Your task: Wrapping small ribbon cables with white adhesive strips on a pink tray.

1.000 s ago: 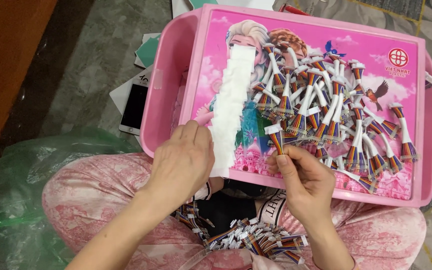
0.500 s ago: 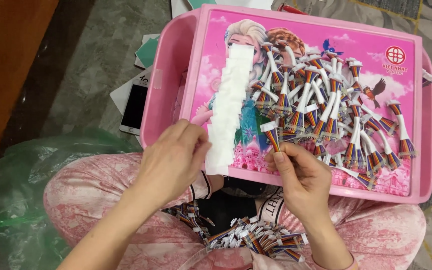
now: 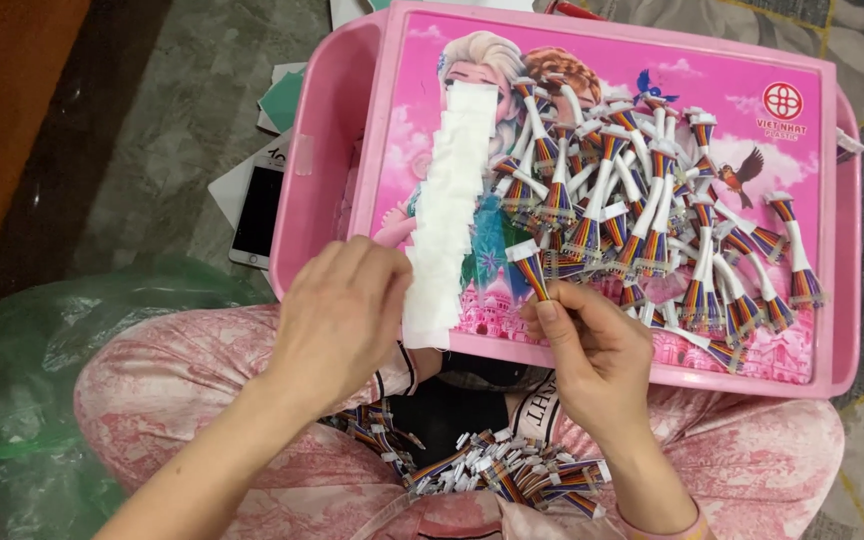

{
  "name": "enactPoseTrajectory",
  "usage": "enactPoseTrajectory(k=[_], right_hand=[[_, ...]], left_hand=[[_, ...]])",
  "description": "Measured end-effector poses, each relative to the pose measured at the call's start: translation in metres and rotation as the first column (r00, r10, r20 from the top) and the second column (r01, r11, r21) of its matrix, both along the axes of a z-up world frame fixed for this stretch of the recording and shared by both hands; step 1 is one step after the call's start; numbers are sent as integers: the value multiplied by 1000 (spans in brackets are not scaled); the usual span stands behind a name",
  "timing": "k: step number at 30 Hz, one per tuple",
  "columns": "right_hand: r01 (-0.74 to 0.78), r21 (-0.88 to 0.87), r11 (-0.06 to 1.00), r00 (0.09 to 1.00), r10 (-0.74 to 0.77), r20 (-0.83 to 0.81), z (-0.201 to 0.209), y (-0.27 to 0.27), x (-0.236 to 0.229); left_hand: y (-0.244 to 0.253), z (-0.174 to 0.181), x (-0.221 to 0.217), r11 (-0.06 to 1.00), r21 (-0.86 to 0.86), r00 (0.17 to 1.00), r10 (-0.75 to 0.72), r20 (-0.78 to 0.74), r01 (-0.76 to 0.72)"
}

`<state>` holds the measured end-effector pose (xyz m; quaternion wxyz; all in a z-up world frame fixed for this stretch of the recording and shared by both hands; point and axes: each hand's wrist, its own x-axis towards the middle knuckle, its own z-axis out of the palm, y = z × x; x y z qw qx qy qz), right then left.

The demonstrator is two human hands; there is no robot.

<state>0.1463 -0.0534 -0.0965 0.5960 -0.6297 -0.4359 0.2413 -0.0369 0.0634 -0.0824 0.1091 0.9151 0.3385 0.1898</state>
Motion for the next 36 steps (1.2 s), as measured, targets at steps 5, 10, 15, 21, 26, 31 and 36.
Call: enactPoseTrajectory(k=[5,10,15,21,26,31,36], right_hand=[[-13,-7,1000,1000,13,18,0,0,0],[-3,-5,1000,1000,3,13,1,1,0],[-8,-1,1000,999,8,35,1,0,0],[-9,-7,1000,1000,9,15,2,0,-1],[-15,-10,1000,1000,15,25,0,-1,-1],[-12,-20,1000,1000,13,22,1,-1,0],[-14,-9,1000,999,15,34,1,-2,0]], left_hand=[[-3,8,3,997,-77,999,-4,-33,1],[-6,3,14,999,49,996,-11,-88,15],[-15,16,14,995,-31,987,-100,-123,97],[-6,4,5,999,-33,999,3,-32,-4],[-6,4,11,998,58,997,13,-73,-9],[-10,-1,17,992,123,992,-7,-124,23],[-3,1,5,992,-130,997,-11,-75,2]])
